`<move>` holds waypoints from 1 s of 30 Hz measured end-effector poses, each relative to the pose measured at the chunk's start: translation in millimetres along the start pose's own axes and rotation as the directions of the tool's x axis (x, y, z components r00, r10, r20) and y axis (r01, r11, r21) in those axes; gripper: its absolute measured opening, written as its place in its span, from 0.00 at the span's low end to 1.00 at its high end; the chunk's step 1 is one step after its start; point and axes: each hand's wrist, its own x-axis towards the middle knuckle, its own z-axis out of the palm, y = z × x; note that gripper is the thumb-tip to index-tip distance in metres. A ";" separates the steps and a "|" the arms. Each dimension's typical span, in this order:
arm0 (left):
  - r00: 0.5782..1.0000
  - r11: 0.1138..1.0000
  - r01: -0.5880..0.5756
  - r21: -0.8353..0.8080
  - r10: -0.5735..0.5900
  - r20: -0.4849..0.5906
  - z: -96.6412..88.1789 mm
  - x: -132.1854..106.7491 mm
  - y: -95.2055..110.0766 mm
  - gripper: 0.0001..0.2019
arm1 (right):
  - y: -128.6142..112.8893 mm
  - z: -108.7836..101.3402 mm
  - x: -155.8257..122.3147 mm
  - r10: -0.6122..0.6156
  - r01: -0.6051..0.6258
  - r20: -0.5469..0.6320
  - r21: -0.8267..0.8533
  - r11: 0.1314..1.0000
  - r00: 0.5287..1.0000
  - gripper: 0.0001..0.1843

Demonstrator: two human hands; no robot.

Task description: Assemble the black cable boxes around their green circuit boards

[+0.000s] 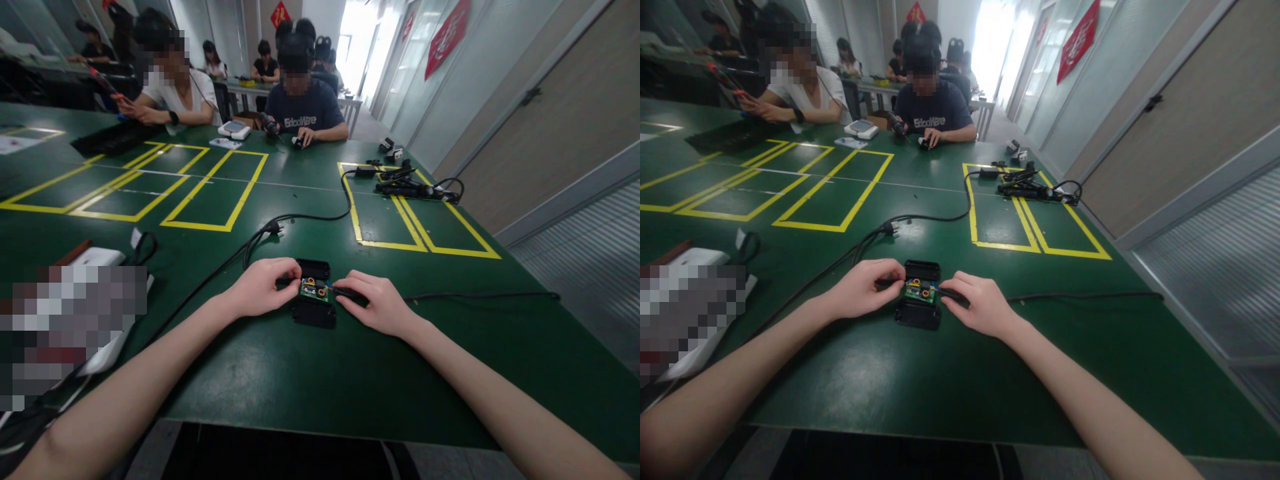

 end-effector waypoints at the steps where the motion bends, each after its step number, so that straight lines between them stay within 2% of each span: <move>1: 1.000 1.000 0.006 -0.018 -0.006 -0.005 -0.5 0.1 0.5 0.06 | 0.5 0.1 0.0 -0.002 0.002 0.005 0.002 1.000 1.000 0.10; 4: 1.000 0.998 0.015 -0.054 -0.014 0.017 -3.0 -0.1 2.5 0.06 | 1.0 -0.9 0.1 -0.028 0.028 -0.003 0.016 0.999 1.000 0.10; 9: 0.995 0.991 0.039 -0.128 -0.027 0.099 -6.4 -1.0 7.4 0.05 | -4.8 -5.8 -0.9 -0.152 0.152 -0.054 0.004 0.988 0.987 0.10; 16: 0.968 0.940 0.126 -0.318 -0.046 0.248 -4.6 -2.2 12.5 0.03 | -11.3 -7.3 -4.0 -0.201 0.201 -0.005 0.096 0.975 0.980 0.08; 24: 0.964 0.934 0.135 -0.331 -0.046 0.261 -3.2 -2.3 7.9 0.03 | -9.5 -4.1 -4.4 -0.167 0.162 0.053 0.099 0.982 0.984 0.08; 30: 0.968 0.942 0.127 -0.312 -0.049 0.245 -1.6 -1.5 5.0 0.04 | -8.2 -3.4 -4.8 -0.158 0.152 0.055 0.093 0.984 0.986 0.08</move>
